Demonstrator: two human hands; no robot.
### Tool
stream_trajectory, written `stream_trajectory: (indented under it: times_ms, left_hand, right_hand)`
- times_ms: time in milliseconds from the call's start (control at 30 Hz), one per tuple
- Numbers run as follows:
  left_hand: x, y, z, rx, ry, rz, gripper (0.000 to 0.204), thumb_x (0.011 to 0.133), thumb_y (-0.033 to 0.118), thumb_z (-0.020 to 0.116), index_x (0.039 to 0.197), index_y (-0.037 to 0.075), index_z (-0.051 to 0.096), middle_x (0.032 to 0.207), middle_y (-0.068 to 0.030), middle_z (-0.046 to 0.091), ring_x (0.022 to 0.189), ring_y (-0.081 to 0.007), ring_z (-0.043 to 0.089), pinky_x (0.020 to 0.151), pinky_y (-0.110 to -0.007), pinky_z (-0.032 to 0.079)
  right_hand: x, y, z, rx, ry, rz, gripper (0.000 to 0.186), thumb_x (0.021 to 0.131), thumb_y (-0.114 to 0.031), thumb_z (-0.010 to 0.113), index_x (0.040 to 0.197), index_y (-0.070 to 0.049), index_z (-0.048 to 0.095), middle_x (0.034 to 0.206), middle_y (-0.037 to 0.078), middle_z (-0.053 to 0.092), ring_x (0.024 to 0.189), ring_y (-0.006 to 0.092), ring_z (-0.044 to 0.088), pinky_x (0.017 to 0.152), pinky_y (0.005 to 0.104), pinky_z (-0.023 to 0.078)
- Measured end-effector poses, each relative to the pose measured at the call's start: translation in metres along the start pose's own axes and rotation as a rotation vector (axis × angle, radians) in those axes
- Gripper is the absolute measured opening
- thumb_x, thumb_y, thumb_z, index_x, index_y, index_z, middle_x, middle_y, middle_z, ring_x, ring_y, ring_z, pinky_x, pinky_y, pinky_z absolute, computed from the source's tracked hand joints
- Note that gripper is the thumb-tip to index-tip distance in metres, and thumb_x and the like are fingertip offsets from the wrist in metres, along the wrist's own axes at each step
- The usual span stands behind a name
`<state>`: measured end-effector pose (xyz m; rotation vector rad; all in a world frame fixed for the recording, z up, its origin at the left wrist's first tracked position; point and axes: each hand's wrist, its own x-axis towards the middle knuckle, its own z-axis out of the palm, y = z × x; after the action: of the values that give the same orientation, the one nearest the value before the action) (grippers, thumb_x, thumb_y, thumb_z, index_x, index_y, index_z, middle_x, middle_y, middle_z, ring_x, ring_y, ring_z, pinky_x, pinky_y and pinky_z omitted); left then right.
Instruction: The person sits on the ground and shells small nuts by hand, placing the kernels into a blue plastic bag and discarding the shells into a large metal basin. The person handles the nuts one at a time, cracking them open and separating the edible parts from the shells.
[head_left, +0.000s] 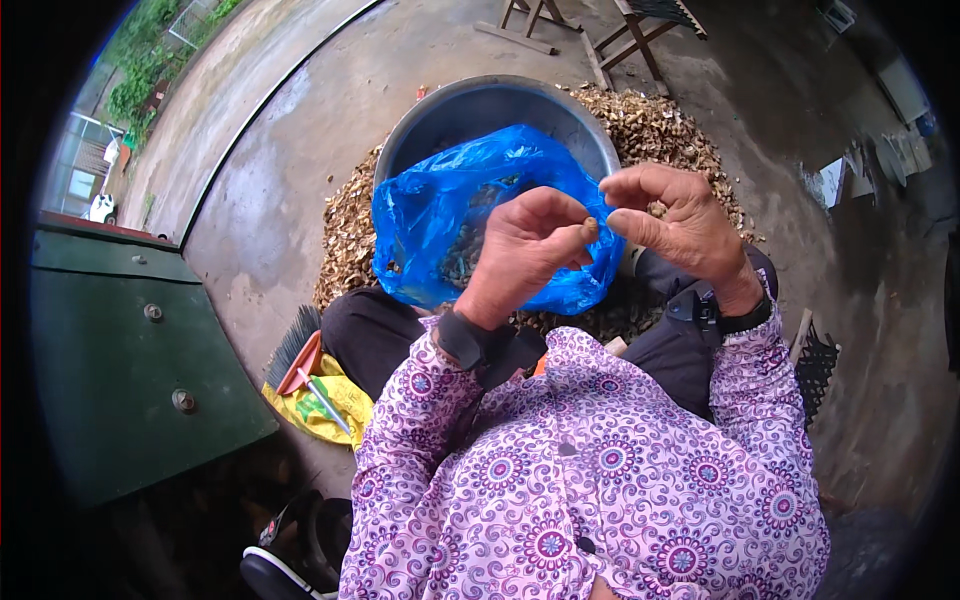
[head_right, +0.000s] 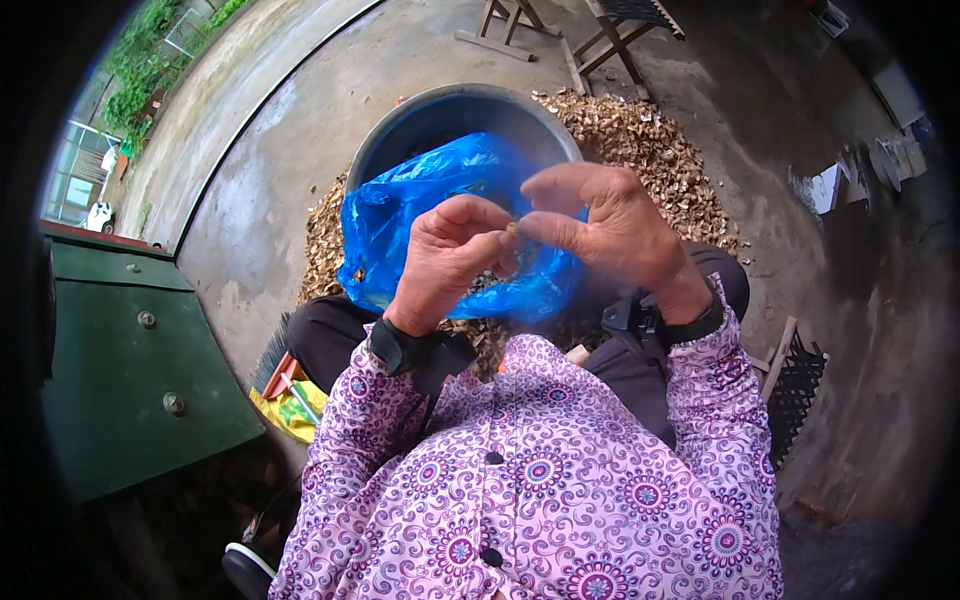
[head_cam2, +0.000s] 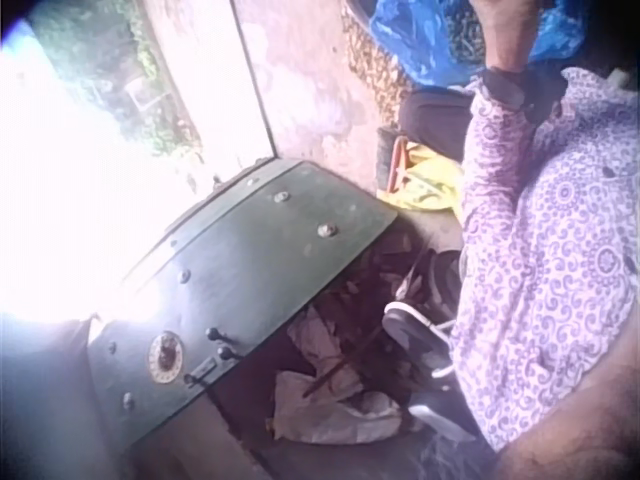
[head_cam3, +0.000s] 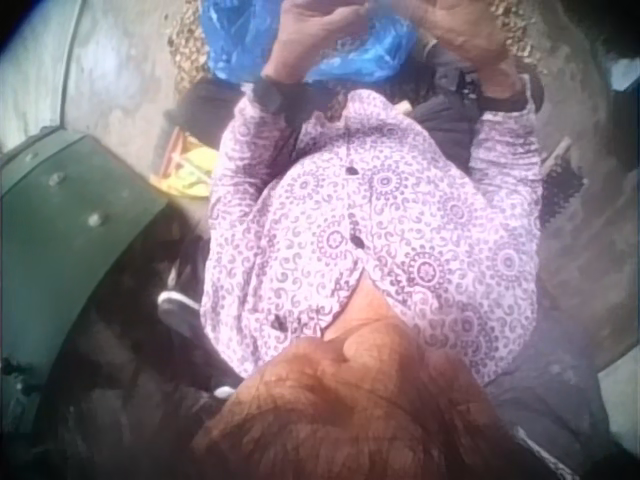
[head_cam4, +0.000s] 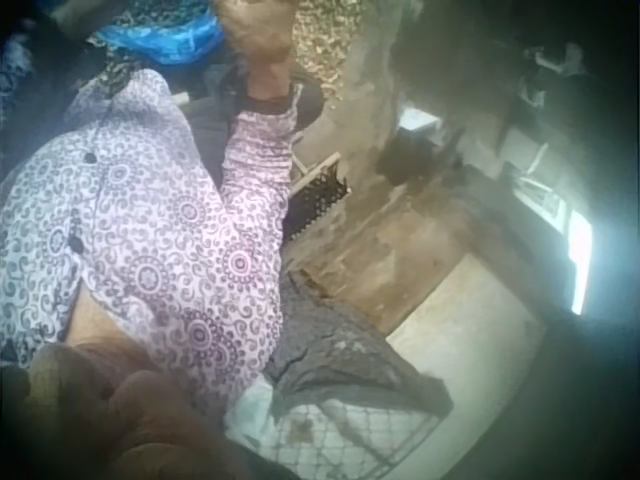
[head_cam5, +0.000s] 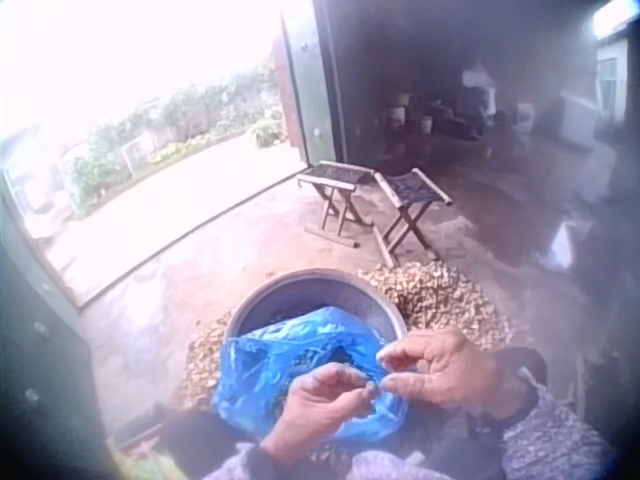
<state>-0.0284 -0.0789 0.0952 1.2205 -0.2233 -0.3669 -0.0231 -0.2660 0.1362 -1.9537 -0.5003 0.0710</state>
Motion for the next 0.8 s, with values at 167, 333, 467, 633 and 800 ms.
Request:
stream_trajectory:
  times_ms: [167,333,467,633,800]
  left_hand:
    - [0.010,-0.005,0.006,0.028,-0.023,0.004,0.010,0.076,0.007,0.061,0.081,0.000,0.056,0.069,-0.0027,0.058,0.059,-0.0074,0.055,0.053,-0.020,0.046]
    - [0.017,-0.010,0.008,0.040,0.009,-0.058,0.007,0.076,0.006,0.063,0.077,0.001,0.058,0.065,-0.0028,0.058,0.058,-0.0073,0.054,0.053,-0.020,0.044]
    - [0.019,-0.014,0.006,0.056,0.017,-0.070,0.007,0.076,0.006,0.062,0.078,0.001,0.058,0.066,-0.0031,0.058,0.058,-0.0077,0.054,0.053,-0.020,0.045]
    - [0.020,-0.023,-0.001,0.080,0.052,-0.090,0.012,0.077,0.009,0.059,0.081,-0.001,0.055,0.068,-0.0047,0.058,0.058,-0.0088,0.056,0.051,-0.020,0.046]
    - [0.017,-0.040,-0.015,0.038,0.083,-0.114,0.011,0.078,0.009,0.058,0.081,-0.001,0.054,0.068,-0.0065,0.059,0.058,-0.0104,0.057,0.050,-0.020,0.046]
  right_hand:
    - [0.007,0.016,-0.004,0.085,-0.153,0.047,0.023,0.077,-0.019,0.064,0.087,0.001,0.060,0.075,0.002,0.056,0.069,0.0060,0.050,0.060,0.0200,0.041]
    - [0.012,0.026,-0.005,0.205,-0.184,0.118,0.013,0.077,-0.012,0.061,0.077,0.001,0.061,0.069,0.003,0.060,0.066,0.0081,0.054,0.061,0.0233,0.044]
    - [0.015,0.044,0.005,0.302,-0.202,0.149,0.015,0.078,-0.014,0.061,0.081,0.000,0.060,0.071,0.001,0.058,0.066,0.0067,0.052,0.060,0.0215,0.042]
    - [0.018,0.047,0.009,0.272,-0.226,0.176,0.012,0.079,-0.011,0.057,0.077,0.000,0.061,0.070,0.004,0.061,0.068,0.0087,0.055,0.063,0.0232,0.044]
    - [0.010,0.075,0.025,0.261,-0.232,0.190,0.011,0.077,-0.009,0.057,0.082,0.000,0.062,0.073,0.004,0.063,0.069,0.0070,0.056,0.063,0.0227,0.045]
